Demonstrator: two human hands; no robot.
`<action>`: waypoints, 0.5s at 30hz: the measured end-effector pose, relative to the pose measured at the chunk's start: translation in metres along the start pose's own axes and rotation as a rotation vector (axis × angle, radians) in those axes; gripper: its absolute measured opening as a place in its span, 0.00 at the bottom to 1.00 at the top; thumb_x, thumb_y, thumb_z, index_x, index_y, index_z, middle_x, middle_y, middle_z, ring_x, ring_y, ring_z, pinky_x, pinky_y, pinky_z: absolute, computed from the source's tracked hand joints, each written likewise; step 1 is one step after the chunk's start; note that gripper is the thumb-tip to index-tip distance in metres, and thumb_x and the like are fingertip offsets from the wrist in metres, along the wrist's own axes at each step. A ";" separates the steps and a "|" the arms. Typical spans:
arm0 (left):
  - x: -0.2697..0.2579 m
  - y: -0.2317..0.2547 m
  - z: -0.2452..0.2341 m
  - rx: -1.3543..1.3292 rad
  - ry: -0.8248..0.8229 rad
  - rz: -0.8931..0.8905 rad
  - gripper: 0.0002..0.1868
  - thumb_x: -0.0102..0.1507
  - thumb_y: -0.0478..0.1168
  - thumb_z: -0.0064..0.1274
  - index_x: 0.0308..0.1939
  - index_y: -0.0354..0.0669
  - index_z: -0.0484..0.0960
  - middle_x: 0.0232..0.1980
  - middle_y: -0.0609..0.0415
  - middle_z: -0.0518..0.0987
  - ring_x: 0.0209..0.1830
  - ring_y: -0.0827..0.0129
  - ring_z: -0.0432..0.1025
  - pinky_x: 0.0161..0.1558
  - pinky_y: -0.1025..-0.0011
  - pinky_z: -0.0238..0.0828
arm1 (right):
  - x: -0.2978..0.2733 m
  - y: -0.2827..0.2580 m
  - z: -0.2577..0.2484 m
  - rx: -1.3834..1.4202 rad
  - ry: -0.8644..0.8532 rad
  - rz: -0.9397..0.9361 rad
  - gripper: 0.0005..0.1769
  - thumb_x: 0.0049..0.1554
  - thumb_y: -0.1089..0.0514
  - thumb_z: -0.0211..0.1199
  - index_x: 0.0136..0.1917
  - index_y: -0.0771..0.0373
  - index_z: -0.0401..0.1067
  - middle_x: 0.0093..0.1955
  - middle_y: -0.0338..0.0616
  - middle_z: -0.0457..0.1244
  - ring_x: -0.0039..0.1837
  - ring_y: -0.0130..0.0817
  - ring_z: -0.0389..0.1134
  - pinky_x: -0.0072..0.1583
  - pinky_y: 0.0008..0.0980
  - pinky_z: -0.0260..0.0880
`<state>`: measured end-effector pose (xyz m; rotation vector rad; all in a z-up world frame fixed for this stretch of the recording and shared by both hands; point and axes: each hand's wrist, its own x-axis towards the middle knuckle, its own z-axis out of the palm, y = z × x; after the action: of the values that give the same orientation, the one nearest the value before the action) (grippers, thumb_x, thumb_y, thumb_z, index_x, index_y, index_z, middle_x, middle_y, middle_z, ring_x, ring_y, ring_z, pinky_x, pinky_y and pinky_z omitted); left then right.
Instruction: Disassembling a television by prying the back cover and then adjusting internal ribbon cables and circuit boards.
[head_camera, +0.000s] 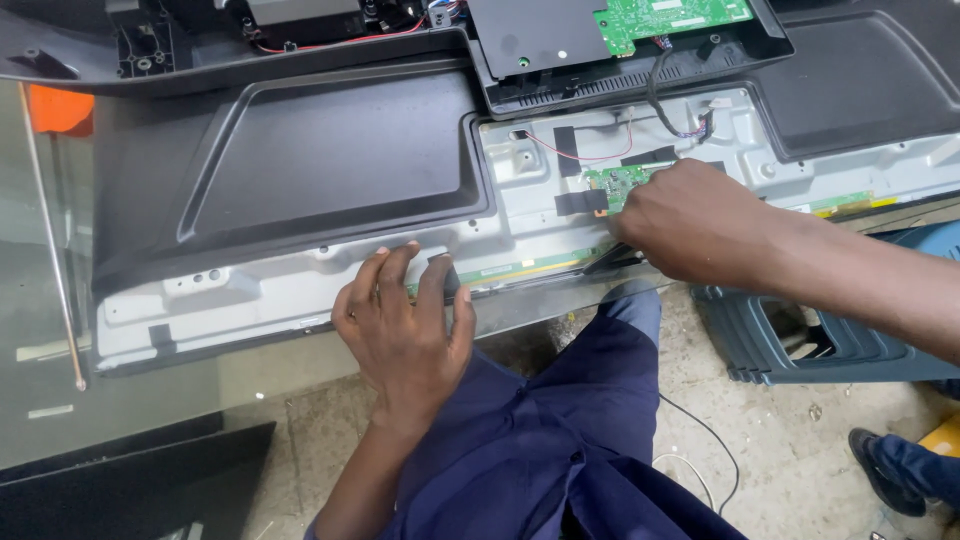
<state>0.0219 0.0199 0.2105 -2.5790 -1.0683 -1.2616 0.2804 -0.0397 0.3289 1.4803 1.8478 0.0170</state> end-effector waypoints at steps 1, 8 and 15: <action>0.000 0.000 0.000 -0.002 -0.002 0.001 0.13 0.63 0.48 0.49 0.45 0.47 0.82 0.52 0.47 0.74 0.59 0.51 0.62 0.54 0.52 0.50 | -0.002 0.001 0.000 0.002 -0.002 0.001 0.06 0.52 0.57 0.62 0.37 0.55 0.79 0.32 0.39 0.69 0.36 0.32 0.72 0.43 0.30 0.73; 0.001 0.001 -0.001 0.024 -0.001 0.002 0.14 0.64 0.49 0.48 0.45 0.48 0.82 0.52 0.47 0.74 0.59 0.51 0.62 0.54 0.52 0.51 | -0.009 0.002 0.001 0.036 0.050 0.025 0.06 0.53 0.60 0.61 0.37 0.58 0.78 0.31 0.41 0.69 0.35 0.35 0.72 0.43 0.31 0.73; 0.004 -0.002 -0.001 0.048 0.035 0.056 0.15 0.65 0.53 0.46 0.46 0.52 0.82 0.53 0.50 0.75 0.59 0.54 0.64 0.54 0.54 0.53 | 0.000 0.006 0.000 0.052 0.099 -0.035 0.05 0.49 0.64 0.62 0.34 0.60 0.77 0.30 0.44 0.68 0.35 0.40 0.72 0.40 0.39 0.73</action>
<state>0.0219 0.0230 0.2140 -2.5236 -1.0004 -1.2474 0.2848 -0.0376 0.3316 1.5062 1.9664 0.0265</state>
